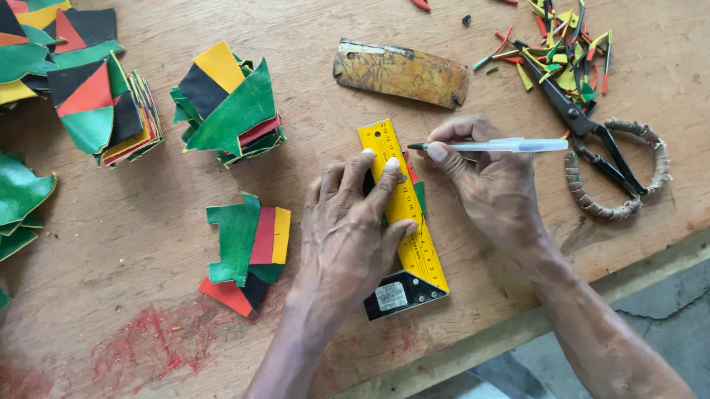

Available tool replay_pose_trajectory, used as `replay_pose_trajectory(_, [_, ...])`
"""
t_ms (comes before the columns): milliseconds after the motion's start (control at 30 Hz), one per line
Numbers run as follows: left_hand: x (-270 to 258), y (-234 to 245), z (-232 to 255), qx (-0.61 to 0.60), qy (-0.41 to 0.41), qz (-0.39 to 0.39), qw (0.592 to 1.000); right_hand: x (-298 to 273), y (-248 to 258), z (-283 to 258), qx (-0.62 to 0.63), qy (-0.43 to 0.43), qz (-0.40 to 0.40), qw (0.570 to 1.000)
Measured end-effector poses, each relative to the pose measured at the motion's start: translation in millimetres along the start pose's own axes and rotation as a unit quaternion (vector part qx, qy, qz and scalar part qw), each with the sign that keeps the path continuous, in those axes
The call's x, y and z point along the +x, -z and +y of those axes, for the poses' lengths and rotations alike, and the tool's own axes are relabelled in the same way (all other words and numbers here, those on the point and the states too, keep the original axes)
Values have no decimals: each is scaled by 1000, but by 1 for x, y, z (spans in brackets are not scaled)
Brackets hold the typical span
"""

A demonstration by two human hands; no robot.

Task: The person measures and marks small, multicolored triangular pieces of material using a yellow ruler and a white pen. They then use large scissors to cut the marked pieces on a wooden workbench.

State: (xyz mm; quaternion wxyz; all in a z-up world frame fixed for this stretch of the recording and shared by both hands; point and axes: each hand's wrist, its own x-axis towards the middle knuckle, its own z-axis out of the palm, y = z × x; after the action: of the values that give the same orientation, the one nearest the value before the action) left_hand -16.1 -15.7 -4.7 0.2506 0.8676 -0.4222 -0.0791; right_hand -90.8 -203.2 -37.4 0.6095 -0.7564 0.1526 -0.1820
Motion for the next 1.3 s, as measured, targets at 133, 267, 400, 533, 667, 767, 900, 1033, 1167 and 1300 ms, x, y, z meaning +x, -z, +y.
replay_pose_trajectory(133, [0,-2,-2,-3,-2,0,1000,-1,-3,-3,-28,-16,18,999])
replay_pose_trajectory(267, [0,-4,-3,-5,-6,6,1000,-4,-5,-4,-45,16,6,999])
replay_pose_trajectory(400, [-1,-4,-3,-9,-5,8,1000,-6,-5,-9,-82,46,-2,996])
replay_pose_trajectory(533, [0,-4,-3,-10,-1,1,1000,-10,-6,-11,-85,63,19,994])
replay_pose_trajectory(667, [0,-5,-3,-2,-3,7,1000,-11,-7,-8,-57,33,15,998])
replay_pose_trajectory(767, [0,-5,-3,-5,-1,-1,1000,-12,-6,-7,-73,28,18,997])
replay_pose_trajectory(900, [0,-6,-4,-4,-2,-1,1000,-11,-7,-6,-77,39,19,996])
replay_pose_trajectory(1033, [0,-8,-4,2,-8,18,1000,-10,-9,-4,-42,71,20,996])
replay_pose_trajectory(1167, [-1,-8,-4,1,-6,8,1000,-10,-7,-5,-89,58,14,994])
replay_pose_trajectory(1300, [0,-7,-4,0,-2,2,1000,-13,-5,-10,-82,82,11,993])
